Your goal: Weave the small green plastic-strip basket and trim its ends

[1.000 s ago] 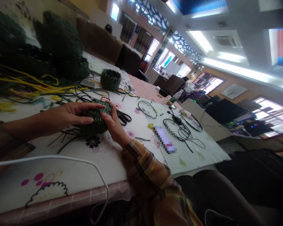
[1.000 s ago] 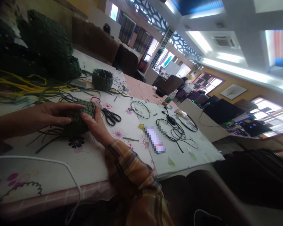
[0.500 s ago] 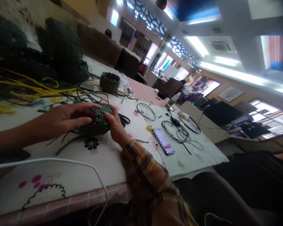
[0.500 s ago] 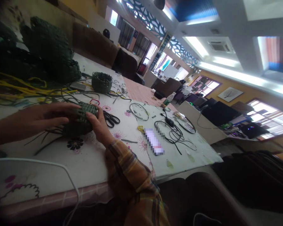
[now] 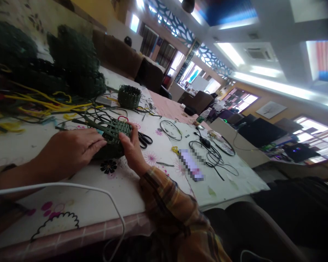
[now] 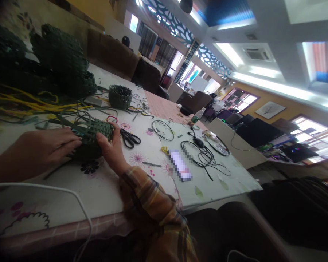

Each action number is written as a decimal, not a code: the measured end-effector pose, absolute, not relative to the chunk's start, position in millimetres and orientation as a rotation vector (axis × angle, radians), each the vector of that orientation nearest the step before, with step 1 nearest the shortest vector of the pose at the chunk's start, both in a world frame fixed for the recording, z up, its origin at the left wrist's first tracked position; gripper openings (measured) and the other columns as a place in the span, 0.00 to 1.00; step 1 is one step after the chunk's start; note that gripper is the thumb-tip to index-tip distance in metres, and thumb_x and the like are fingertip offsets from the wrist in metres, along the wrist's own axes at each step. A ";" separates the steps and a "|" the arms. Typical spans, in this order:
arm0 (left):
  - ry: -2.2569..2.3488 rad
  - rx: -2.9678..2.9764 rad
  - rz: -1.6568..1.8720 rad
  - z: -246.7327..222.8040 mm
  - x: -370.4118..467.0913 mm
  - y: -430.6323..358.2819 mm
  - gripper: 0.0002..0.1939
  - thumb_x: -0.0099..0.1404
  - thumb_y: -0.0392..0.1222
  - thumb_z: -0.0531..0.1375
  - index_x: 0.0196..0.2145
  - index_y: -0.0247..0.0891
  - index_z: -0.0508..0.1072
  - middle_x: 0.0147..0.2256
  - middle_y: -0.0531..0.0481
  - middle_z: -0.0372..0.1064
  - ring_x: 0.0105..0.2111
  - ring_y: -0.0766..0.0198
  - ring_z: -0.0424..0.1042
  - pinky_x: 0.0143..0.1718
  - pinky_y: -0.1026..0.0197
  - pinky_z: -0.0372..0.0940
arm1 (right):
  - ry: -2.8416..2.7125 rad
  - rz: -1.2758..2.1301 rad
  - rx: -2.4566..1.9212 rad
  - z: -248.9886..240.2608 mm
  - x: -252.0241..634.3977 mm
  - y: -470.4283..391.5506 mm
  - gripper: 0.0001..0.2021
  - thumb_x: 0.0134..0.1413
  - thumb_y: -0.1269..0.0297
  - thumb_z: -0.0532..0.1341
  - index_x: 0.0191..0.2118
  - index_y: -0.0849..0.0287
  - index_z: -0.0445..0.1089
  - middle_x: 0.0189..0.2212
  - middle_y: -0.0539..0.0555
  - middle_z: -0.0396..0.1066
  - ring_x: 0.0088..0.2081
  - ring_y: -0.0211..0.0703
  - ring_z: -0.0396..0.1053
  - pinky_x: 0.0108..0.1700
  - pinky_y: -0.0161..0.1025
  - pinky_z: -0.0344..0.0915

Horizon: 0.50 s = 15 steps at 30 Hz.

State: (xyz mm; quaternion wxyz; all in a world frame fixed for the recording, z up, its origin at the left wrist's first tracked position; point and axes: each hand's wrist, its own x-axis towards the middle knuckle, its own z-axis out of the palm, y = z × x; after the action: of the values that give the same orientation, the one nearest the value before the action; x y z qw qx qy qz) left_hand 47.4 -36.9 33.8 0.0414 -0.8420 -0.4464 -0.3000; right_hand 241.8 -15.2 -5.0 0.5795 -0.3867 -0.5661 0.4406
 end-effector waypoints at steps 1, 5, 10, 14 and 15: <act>-1.369 -2.567 -0.927 32.2 47.7 -37.8 0.30 0.72 0.59 0.40 0.27 0.45 0.74 0.30 0.45 0.77 0.32 0.50 0.76 0.33 0.51 0.62 | -1.327 1.016 -0.911 -6.4 240.7 -15.1 0.30 0.55 0.45 0.65 0.59 0.52 0.61 0.52 0.55 0.68 0.56 0.49 0.67 0.65 0.50 0.64; -1.387 -2.515 -0.972 25.1 50.4 -41.6 0.29 0.72 0.58 0.40 0.28 0.47 0.75 0.31 0.44 0.77 0.33 0.48 0.76 0.33 0.49 0.63 | -1.338 1.016 -0.915 -8.6 237.2 -16.1 0.31 0.55 0.46 0.65 0.61 0.51 0.59 0.52 0.55 0.67 0.56 0.50 0.67 0.64 0.51 0.65; -1.496 -2.563 -0.977 28.3 54.1 -43.7 0.26 0.71 0.57 0.42 0.30 0.52 0.76 0.34 0.43 0.78 0.36 0.46 0.76 0.35 0.48 0.64 | -1.348 1.048 -0.904 -5.5 239.4 -17.2 0.33 0.55 0.45 0.65 0.62 0.51 0.58 0.55 0.56 0.66 0.58 0.51 0.67 0.66 0.52 0.64; -1.576 -2.836 -1.009 32.9 49.3 -36.3 0.26 0.66 0.63 0.48 0.27 0.46 0.76 0.28 0.49 0.76 0.28 0.54 0.72 0.32 0.56 0.64 | -1.363 1.137 -0.850 -3.1 244.2 -15.6 0.33 0.54 0.45 0.65 0.62 0.50 0.58 0.54 0.55 0.68 0.56 0.50 0.69 0.65 0.51 0.66; -1.629 -2.927 -1.009 31.9 47.7 -33.5 0.27 0.66 0.65 0.49 0.26 0.44 0.76 0.26 0.50 0.75 0.26 0.57 0.71 0.30 0.58 0.64 | -1.354 1.153 -0.836 -2.6 244.9 -15.5 0.34 0.53 0.45 0.66 0.62 0.50 0.58 0.53 0.54 0.68 0.55 0.49 0.69 0.65 0.51 0.66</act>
State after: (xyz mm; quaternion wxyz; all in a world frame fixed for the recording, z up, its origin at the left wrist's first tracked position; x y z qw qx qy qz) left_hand 47.7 -33.5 31.9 -0.1774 -0.8234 -0.4582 -0.2839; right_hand 244.9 -15.5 -2.6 0.5546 -0.3541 -0.5733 0.4882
